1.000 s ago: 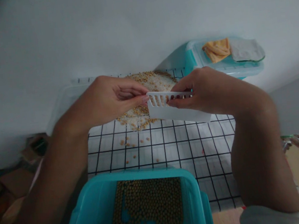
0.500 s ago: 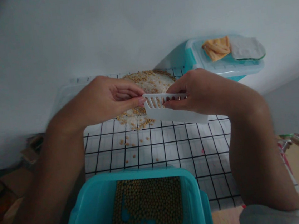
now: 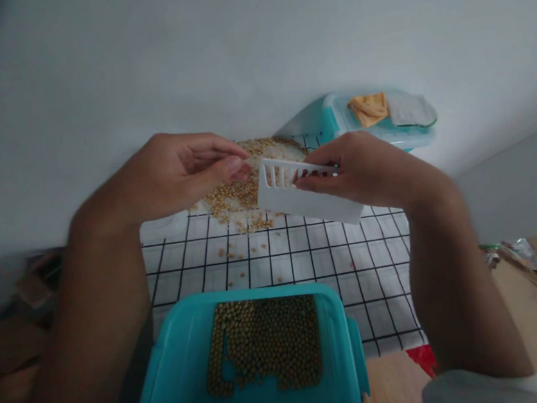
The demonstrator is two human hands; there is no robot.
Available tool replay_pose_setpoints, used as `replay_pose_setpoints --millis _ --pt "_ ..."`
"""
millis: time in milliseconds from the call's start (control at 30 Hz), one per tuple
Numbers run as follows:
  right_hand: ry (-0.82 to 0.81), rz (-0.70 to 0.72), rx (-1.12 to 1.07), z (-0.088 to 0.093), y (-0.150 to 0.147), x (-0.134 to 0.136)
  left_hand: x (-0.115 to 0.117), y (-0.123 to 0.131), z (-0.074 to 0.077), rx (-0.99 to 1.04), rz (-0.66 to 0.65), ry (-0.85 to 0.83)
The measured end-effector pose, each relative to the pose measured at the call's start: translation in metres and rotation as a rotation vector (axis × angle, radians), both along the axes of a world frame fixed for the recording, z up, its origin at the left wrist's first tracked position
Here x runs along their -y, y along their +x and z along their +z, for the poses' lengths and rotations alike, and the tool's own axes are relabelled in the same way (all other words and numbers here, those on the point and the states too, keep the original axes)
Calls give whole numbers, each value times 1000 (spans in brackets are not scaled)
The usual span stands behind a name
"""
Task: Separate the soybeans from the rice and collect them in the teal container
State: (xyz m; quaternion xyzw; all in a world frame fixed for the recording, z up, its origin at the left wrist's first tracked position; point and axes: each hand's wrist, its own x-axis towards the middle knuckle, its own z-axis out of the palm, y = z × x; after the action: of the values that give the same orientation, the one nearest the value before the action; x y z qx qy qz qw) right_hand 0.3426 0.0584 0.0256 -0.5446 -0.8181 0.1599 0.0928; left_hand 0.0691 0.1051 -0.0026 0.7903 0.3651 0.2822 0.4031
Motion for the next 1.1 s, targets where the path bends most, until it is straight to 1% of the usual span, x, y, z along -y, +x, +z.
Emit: replay_pose_setpoints --millis 67,167,233,267,300,367,467,533,567,633,733,900,1000,1100 --pt "-4 -54 -4 2 6 12 5 -4 10 6 7 46" --pt "-17 -74 -30 -6 19 35 13 -11 23 -68 2 113" --pt "3 -76 -7 -16 27 50 22 -21 23 -155 23 131" --pt "32 -94 -21 -21 30 58 29 -27 20 -200 54 138" --pt "5 -98 -30 -27 33 65 37 -34 13 -262 97 159" --pt "10 -143 -52 -36 36 76 58 -49 -8 -339 223 198" --pt "38 -176 -105 -46 40 86 96 -67 -52 -327 333 187" --pt "19 -178 -111 -49 41 89 118 -75 -80 -318 361 207" --pt "13 -179 -103 -49 42 90 127 -77 -92 -319 351 215" --pt "20 -173 -73 -50 43 91 140 -81 -108 -331 285 232" --pt "64 -118 -45 -49 40 91 150 -88 -121 -365 216 240" --pt "63 37 -61 -46 29 80 158 -98 -133 -552 116 312" --pt "74 125 -72 -46 25 69 161 -101 -139 -604 136 355" --pt "80 158 -47 -47 24 61 162 -102 -142 -597 183 434"
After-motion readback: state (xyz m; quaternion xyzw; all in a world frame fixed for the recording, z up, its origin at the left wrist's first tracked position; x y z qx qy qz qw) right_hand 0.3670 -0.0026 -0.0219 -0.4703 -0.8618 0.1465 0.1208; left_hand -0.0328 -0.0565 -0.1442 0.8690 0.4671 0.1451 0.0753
